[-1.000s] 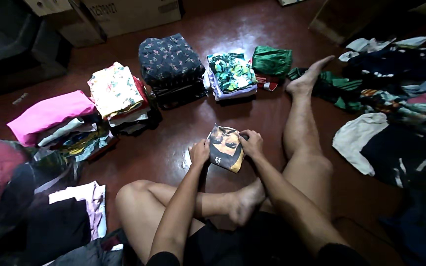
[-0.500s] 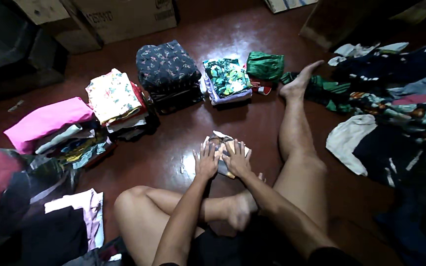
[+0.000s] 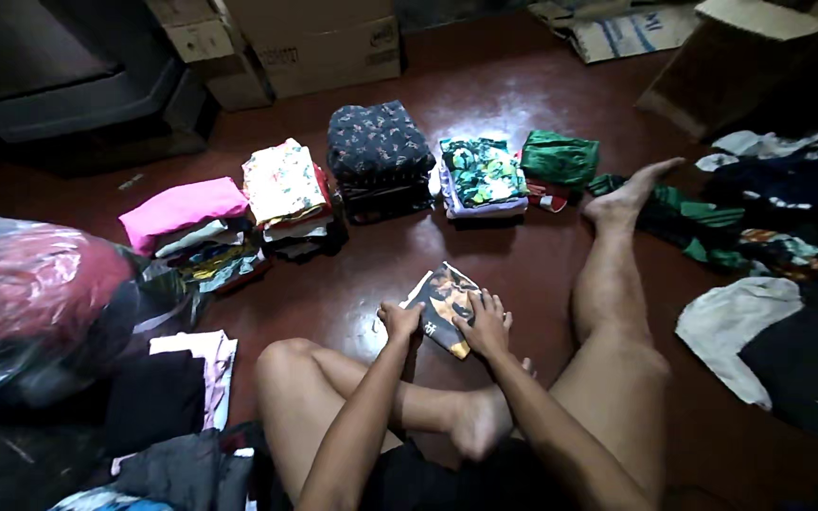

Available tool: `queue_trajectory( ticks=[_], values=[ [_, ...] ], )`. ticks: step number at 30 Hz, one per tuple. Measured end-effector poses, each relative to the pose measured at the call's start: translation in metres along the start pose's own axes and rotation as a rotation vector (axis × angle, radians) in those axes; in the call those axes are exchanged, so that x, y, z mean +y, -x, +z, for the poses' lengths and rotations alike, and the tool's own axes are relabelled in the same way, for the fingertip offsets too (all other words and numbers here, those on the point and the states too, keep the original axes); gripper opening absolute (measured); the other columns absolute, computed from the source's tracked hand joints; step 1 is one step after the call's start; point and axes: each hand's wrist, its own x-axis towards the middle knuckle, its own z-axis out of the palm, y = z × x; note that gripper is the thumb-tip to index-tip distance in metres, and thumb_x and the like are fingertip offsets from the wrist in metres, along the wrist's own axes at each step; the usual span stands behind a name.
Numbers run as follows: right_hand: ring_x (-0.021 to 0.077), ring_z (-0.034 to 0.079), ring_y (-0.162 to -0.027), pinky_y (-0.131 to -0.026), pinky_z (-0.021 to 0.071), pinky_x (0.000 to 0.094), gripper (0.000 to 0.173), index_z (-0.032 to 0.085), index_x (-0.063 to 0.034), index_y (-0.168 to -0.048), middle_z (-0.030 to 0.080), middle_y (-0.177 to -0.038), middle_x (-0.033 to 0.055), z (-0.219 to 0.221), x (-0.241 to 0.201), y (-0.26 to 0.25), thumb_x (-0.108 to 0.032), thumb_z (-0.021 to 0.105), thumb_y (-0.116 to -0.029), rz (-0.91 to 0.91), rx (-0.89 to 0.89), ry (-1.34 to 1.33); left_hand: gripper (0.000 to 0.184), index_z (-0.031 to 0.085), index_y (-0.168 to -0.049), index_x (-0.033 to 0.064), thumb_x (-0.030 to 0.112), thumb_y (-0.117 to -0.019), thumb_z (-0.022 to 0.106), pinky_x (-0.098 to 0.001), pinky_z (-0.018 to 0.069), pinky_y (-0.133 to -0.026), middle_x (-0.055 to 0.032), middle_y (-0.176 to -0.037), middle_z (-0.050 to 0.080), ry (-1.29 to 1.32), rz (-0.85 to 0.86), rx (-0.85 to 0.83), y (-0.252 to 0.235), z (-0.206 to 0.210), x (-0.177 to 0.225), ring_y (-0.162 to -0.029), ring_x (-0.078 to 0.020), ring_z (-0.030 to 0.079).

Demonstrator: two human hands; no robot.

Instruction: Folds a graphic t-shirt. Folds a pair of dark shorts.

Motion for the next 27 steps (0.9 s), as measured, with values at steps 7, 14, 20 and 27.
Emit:
queue_trajectory(
  ticks=[7, 14, 20, 27],
  values=[
    [0.0382, 0.032, -0.15, -0.112, 0.0284, 0.0711, 0.077, 0.052, -0.0271, -0.151, 0.04, -0.162, 0.0066, -0.001, 0.001, 0.003, -0.067, 0.064, -0.0853, 0.003, 0.034, -0.033, 0.046, 0.065, -0.118, -0.0039, 0.027, -0.0865, 0.08, -0.049, 0.057, -0.084, -0.0203, -0.104, 0.07, 0.343, -0.175, -0.254, 0.009, 0.018, -0.012, -0.093, -0.03, 0.069],
    [0.0277, 0.043, -0.145, -0.118, 0.0319, 0.0578, 0.056, 0.065, -0.0241, -0.137, 0.051, -0.154, 0.0055, -0.014, -0.011, 0.006, -0.059, 0.056, -0.0946, -0.204, 0.148, -0.288, 0.064, 0.037, -0.148, 0.0033, 0.031, -0.0986, 0.067, -0.0494, 0.0625, -0.081, -0.023, -0.118, 0.067, 0.579, 0.01, -0.301, 0.027, 0.01, 0.002, -0.097, -0.0315, 0.072],
    [0.0191, 0.07, -0.103, -0.087, 0.0616, 0.038, 0.085, 0.039, -0.0031, -0.153, 0.067, -0.124, 0.0135, -0.047, -0.041, 0.031, -0.025, 0.078, -0.0806, -0.164, -0.258, -1.276, 0.052, 0.045, -0.148, 0.0036, 0.039, -0.1098, 0.043, -0.0444, 0.0556, -0.095, -0.0203, -0.137, 0.058, 0.363, 0.457, -0.563, 0.085, -0.017, 0.048, -0.114, -0.0258, 0.065],
    [0.0117, 0.074, -0.088, -0.077, 0.0642, 0.0319, 0.037, 0.051, -0.0091, -0.133, 0.075, -0.1, 0.0052, -0.085, -0.028, 0.043, -0.013, 0.045, -0.0975, -0.039, -0.369, -1.796, 0.077, 0.043, -0.151, 0.0029, 0.042, -0.0909, 0.073, -0.0441, 0.049, -0.108, -0.0169, -0.14, 0.058, 0.322, 0.461, -0.167, 0.069, -0.059, 0.019, -0.127, -0.026, 0.058]
  ],
)
